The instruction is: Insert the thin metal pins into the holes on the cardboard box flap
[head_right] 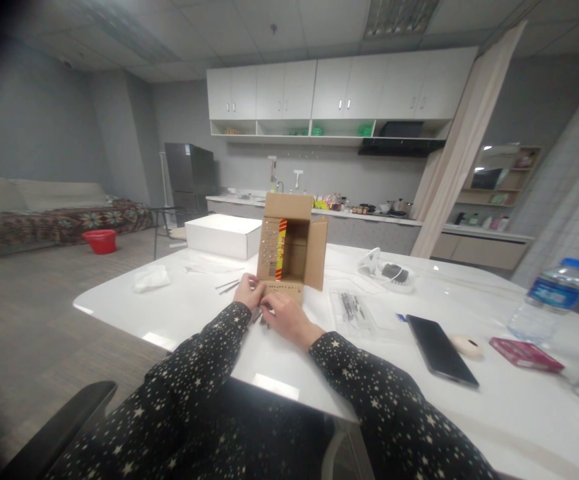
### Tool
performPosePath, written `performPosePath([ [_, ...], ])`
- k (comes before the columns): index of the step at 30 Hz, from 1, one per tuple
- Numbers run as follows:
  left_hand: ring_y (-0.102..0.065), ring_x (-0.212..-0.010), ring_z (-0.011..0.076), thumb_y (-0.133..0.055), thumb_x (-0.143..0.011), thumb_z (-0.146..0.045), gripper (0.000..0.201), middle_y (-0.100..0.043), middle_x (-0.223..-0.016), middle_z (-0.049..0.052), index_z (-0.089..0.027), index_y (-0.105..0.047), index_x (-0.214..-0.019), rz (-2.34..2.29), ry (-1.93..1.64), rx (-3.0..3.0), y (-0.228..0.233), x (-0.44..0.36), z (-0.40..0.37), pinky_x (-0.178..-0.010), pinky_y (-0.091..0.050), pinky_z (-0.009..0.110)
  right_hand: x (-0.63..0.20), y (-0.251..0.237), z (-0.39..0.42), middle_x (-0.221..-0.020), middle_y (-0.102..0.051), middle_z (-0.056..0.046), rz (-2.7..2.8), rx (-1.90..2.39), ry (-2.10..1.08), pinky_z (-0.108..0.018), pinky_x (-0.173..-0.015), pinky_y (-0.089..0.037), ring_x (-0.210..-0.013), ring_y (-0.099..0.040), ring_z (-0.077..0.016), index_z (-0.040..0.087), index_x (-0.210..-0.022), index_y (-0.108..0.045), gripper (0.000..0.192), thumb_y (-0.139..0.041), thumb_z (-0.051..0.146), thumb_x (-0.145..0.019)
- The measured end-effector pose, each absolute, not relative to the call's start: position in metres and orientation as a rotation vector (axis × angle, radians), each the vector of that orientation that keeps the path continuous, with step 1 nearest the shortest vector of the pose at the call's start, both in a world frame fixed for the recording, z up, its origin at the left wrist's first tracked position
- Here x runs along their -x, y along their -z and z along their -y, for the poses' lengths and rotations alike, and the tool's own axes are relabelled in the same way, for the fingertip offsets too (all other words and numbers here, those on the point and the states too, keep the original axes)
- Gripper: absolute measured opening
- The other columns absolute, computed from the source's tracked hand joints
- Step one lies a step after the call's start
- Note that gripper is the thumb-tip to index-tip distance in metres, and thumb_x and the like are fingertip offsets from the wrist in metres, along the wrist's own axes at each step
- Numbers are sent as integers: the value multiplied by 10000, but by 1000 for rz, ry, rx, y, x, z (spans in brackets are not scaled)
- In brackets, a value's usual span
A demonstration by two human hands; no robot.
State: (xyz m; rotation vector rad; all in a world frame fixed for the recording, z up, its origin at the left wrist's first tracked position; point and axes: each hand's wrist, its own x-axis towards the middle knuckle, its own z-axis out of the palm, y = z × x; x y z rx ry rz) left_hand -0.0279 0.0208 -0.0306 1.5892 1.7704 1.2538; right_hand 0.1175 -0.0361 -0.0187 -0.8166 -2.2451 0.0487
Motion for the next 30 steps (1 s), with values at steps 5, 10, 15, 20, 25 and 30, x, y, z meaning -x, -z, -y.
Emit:
performPosePath([
  [5, -602, -702, 134, -608, -725, -301, 235, -635, -813, 26, -205, -472, -891, -1730, -1296, -1506, 40, 30, -31, -708, -464, 274, -119, 22, 31, -852, -621, -55, 2111, 864, -107, -304, -763, -453, -814, -567, -171, 180, -889, -562, 75, -493, 174, -860],
  [10, -602, -703, 134, -620, -711, -292, 246, -626, -803, 22, -201, -468, -882, -1700, -1331, -1521, 44, 30, -35, -682, -472, 268, -121, 23, 26, -814, -597, -44, 1977, 947, -153, -304, -731, -444, -782, -546, -175, 179, -869, -551, 89, -483, 148, -820],
  [15, -605, -689, 139, -642, -683, -285, 283, -621, -779, 15, -198, -467, -887, -1677, -1355, -1505, 46, 30, -35, -650, -475, 259, -123, 24, 22, -786, -546, -22, 1846, 974, -229, -292, -681, -433, -720, -520, -163, 188, -825, -508, 67, -467, 152, -787],
  [20, -601, -691, 142, -641, -683, -274, 270, -621, -779, 15, -204, -465, -875, -1680, -1370, -1519, 46, 29, -35, -636, -468, 254, -123, 25, 20, -776, -521, -11, 1775, 982, -275, -285, -654, -430, -690, -502, -155, 194, -799, -471, 42, -473, 165, -769],
  [25, -595, -692, 136, -639, -686, -270, 262, -618, -792, 14, -204, -466, -871, -1674, -1383, -1519, 47, 29, -35, -643, -467, 256, -122, 26, 17, -783, -516, -13, 1777, 952, -259, -292, -664, -435, -699, -501, -156, 191, -806, -480, 63, -462, 153, -760],
  [30, -583, -676, 121, -655, -676, -269, 283, -608, -824, 15, -196, -472, -880, -1657, -1406, -1509, 50, 30, -38, -655, -469, 257, -118, 25, 13, -852, -520, -40, 1789, 909, -238, -304, -701, -461, -761, -520, -167, 186, -841, -509, 111, -450, 130, -766],
])
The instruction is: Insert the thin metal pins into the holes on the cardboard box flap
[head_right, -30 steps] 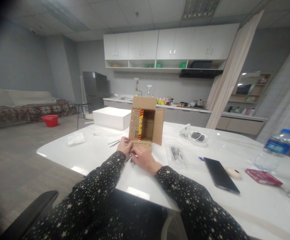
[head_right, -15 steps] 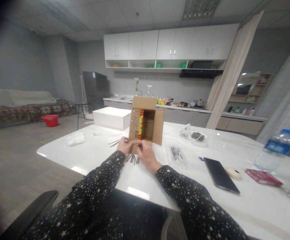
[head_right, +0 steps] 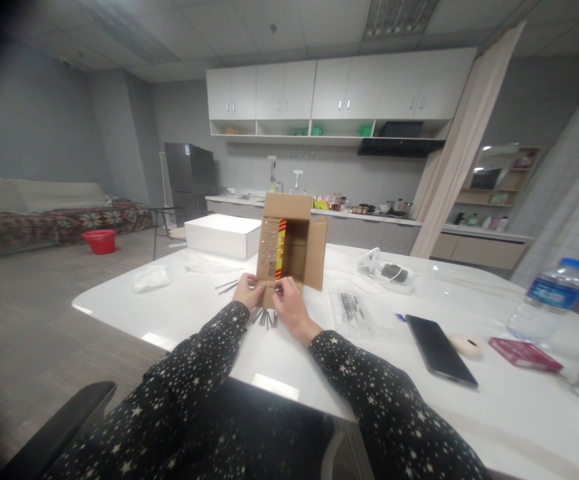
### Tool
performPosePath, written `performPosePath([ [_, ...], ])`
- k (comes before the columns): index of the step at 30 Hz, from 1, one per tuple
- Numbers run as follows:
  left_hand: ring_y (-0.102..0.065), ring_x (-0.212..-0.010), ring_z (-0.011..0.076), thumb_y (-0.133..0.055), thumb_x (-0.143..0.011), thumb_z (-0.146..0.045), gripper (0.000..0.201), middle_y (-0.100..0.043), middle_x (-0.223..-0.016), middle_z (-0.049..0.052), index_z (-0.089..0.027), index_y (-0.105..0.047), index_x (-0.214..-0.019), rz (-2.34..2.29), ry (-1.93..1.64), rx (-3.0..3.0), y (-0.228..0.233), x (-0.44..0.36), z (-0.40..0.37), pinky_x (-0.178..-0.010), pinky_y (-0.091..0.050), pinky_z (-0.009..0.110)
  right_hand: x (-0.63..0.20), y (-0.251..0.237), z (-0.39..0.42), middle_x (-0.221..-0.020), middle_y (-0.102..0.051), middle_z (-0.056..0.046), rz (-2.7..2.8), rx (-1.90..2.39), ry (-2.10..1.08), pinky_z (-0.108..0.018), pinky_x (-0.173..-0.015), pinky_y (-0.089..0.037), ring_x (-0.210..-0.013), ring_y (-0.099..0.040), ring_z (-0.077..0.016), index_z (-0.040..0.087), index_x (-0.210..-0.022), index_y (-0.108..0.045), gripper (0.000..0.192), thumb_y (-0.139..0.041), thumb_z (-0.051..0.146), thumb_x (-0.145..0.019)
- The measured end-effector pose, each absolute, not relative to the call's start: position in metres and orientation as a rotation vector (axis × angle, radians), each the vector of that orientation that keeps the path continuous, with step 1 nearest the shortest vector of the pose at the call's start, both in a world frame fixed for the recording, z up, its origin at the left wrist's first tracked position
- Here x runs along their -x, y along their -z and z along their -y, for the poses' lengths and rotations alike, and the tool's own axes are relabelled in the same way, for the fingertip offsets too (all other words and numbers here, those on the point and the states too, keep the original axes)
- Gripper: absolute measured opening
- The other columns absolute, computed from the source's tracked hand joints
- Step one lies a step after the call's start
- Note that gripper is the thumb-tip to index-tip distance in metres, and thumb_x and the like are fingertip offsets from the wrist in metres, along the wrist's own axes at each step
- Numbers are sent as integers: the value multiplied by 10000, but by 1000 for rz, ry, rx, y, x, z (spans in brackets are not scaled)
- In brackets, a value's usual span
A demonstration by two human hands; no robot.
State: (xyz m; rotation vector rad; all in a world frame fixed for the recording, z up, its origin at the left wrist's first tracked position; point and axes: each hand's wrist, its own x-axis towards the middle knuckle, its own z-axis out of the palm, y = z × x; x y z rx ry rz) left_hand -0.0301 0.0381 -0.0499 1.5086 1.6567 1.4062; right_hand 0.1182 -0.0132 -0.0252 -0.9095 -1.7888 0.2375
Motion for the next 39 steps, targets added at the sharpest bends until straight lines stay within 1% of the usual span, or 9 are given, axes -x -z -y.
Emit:
performPosePath([
  [5, -572, -667, 121, -651, -681, -270, 282, -593, -825, 16, -192, -472, -885, -1643, -1422, -1534, 50, 31, -39, -657, -469, 268, -117, 26, 8, -882, -546, -58, 1795, 911, -202, -324, -747, -470, -811, -545, -182, 183, -888, -539, 132, -460, 130, -796],
  [10, -572, -695, 122, -656, -680, -263, 270, -586, -808, 10, -191, -474, -866, -1617, -1446, -1521, 51, 31, -39, -658, -465, 259, -118, 30, 4, -887, -611, -59, 1821, 896, -265, -321, -741, -484, -787, -586, -175, 183, -960, -563, 152, -473, 171, -839],
  [17, -574, -738, 131, -648, -683, -261, 257, -573, -789, 4, -193, -471, -858, -1608, -1464, -1540, 53, 30, -40, -681, -468, 266, -119, 29, 4, -887, -629, -66, 1898, 923, -202, -313, -761, -468, -825, -584, -182, 179, -931, -613, 147, -482, 191, -867],
  [21, -573, -744, 138, -639, -683, -258, 248, -575, -796, 8, -197, -467, -852, -1602, -1472, -1532, 52, 30, -39, -695, -465, 279, -120, 28, 4, -879, -632, -68, 1922, 984, -126, -308, -756, -460, -819, -581, -184, 178, -923, -615, 144, -481, 204, -876],
  [26, -562, -716, 132, -640, -675, -269, 258, -568, -792, 3, -201, -465, -851, -1626, -1454, -1527, 51, 29, -38, -687, -459, 276, -120, 27, 2, -891, -648, -72, 1947, 1025, -55, -311, -785, -449, -843, -587, -189, 178, -922, -603, 142, -471, 222, -892],
  [39, -561, -688, 127, -644, -676, -291, 264, -571, -784, 6, -198, -472, -854, -1646, -1407, -1512, 46, 28, -32, -661, -460, 260, -110, 25, 0, -894, -658, -50, 1876, 1039, -115, -296, -749, -460, -823, -609, -184, 218, -992, -574, 157, -449, 249, -901],
])
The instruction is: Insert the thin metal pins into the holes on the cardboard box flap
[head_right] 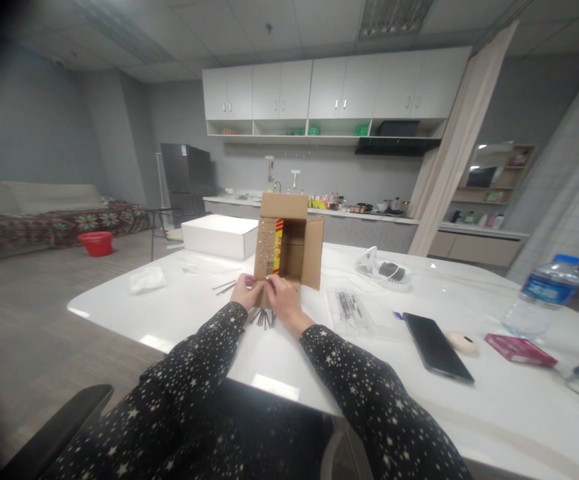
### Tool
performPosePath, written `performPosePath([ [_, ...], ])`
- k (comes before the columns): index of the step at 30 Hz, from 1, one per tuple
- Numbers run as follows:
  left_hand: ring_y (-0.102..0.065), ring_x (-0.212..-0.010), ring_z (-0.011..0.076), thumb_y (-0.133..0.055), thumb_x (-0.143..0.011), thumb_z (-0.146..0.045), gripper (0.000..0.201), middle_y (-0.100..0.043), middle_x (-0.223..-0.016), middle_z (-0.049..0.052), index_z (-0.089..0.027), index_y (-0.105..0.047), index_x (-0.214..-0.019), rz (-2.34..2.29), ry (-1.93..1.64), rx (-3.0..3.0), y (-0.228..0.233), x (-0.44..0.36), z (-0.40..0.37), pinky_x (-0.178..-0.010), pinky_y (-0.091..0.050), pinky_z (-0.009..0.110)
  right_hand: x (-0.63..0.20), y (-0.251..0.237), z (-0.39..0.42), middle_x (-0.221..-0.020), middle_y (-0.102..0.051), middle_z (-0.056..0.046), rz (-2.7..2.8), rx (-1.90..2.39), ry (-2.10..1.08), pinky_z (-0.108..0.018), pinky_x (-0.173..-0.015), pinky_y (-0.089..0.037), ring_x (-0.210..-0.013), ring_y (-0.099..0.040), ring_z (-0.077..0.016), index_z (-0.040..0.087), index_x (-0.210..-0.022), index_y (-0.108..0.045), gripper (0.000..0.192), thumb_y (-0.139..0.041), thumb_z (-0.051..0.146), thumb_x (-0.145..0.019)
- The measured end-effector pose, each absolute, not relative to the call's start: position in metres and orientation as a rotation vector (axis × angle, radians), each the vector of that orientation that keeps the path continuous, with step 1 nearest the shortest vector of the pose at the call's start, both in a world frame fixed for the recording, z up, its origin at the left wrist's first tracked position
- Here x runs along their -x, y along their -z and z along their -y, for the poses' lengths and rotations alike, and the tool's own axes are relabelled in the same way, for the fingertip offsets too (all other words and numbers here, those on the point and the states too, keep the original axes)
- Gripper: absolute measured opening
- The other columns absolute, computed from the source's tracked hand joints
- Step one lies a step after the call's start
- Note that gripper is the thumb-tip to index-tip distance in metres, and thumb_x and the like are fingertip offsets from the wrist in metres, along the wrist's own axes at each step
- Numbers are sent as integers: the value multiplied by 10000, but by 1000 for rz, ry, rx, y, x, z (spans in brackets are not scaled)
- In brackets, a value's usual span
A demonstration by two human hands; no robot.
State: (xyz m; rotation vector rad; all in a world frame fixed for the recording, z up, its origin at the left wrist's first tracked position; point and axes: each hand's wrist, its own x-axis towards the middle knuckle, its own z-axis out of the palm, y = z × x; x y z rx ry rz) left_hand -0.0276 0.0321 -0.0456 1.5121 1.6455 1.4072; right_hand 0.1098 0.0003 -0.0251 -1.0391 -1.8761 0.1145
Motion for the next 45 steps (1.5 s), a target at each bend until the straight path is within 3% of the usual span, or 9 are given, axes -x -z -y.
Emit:
performPosePath([
  [7, -576, -764, 152, -640, -674, -299, 254, -581, -784, 17, -199, -475, -839, -1661, -1397, -1527, 41, 25, -29, -702, -458, 275, -106, 28, -5, -891, -656, -50, 1868, 1088, -93, -284, -724, -448, -811, -609, -185, 217, -979, -564, 141, -453, 243, -896],
  [45, -559, -630, 121, -582, -688, -189, 185, -590, -737, -9, -215, -487, -845, -1632, -1371, -1449, 43, 25, -33, -647, -455, 255, -101, 29, -7, -862, -607, -55, 2039, 1092, 101, -313, -740, -404, -794, -541, -202, 225, -978, -532, 120, -437, 220, -905],
])
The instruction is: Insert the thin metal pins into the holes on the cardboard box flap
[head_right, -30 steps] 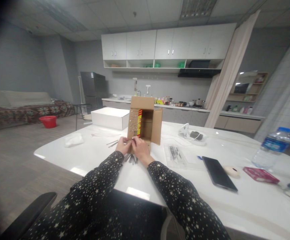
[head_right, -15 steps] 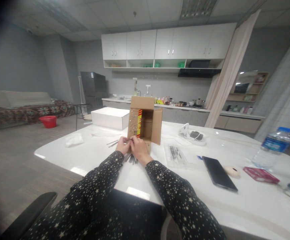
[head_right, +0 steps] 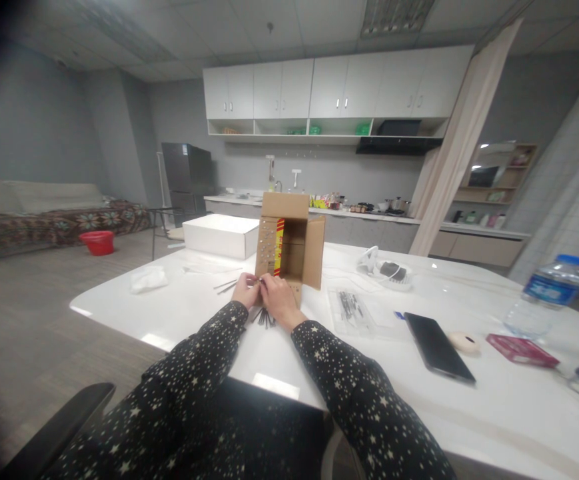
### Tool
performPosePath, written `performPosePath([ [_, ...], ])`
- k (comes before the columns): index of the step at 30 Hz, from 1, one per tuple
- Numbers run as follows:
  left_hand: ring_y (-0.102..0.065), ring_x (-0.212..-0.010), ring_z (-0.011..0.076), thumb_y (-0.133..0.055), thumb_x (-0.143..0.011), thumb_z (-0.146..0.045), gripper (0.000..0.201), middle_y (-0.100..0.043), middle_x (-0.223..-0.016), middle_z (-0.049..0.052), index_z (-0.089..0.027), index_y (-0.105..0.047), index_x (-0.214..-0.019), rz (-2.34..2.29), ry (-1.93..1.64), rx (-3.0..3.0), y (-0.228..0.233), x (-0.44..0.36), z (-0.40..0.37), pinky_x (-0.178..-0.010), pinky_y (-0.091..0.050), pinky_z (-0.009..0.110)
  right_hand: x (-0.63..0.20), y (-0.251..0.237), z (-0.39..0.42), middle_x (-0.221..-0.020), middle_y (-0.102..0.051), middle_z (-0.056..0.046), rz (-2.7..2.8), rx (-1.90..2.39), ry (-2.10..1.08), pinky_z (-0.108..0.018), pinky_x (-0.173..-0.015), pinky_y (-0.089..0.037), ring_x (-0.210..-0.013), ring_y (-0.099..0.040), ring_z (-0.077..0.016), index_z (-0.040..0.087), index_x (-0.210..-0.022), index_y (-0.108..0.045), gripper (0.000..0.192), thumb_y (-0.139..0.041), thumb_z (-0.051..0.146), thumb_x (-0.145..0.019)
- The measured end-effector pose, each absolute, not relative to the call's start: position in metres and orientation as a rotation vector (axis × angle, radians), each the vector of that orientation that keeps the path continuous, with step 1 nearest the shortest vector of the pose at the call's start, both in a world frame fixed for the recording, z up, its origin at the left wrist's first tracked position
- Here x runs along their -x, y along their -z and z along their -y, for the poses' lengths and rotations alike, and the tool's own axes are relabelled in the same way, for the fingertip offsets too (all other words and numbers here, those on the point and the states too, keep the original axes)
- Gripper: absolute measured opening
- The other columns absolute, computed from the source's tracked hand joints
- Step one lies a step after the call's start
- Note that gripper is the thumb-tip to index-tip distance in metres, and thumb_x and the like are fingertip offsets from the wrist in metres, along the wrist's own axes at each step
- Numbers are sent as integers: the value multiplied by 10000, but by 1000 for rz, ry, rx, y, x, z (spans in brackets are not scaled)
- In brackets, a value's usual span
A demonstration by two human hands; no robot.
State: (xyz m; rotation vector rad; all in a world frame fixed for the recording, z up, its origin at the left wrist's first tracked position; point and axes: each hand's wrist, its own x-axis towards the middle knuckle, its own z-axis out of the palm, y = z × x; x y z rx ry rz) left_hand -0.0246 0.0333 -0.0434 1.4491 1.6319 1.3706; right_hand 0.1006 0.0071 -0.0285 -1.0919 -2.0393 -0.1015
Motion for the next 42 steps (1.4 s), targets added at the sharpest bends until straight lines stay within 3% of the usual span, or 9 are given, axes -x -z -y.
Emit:
performPosePath([
  [30, -558, -621, 113, -587, -679, -196, 224, -586, -752, -1, -205, -472, -871, -1658, -1337, -1428, 40, 23, -31, -622, -460, 239, -101, 24, -2, -922, -625, -66, 2082, 1251, 254, -312, -802, -376, -895, -518, -211, 190, -962, -537, 111, -447, 201, -897],
  [37, -565, -615, 113, -563, -692, -180, 209, -587, -747, -3, -209, -467, -875, -1645, -1338, -1421, 42, 22, -31, -600, -455, 232, -101, 21, -1, -1020, -625, -72, 2136, 1243, 266, -324, -833, -359, -959, -512, -210, 197, -1145, -502, 260, -408, 163, -904],
  [42, -575, -623, 115, -565, -698, -185, 205, -594, -748, -2, -208, -475, -880, -1653, -1345, -1437, 43, 22, -32, -622, -467, 241, -101, 21, 0, -1019, -620, -67, 2168, 1248, 279, -324, -853, -354, -974, -504, -206, 213, -1144, -532, 266, -406, 177, -914],
])
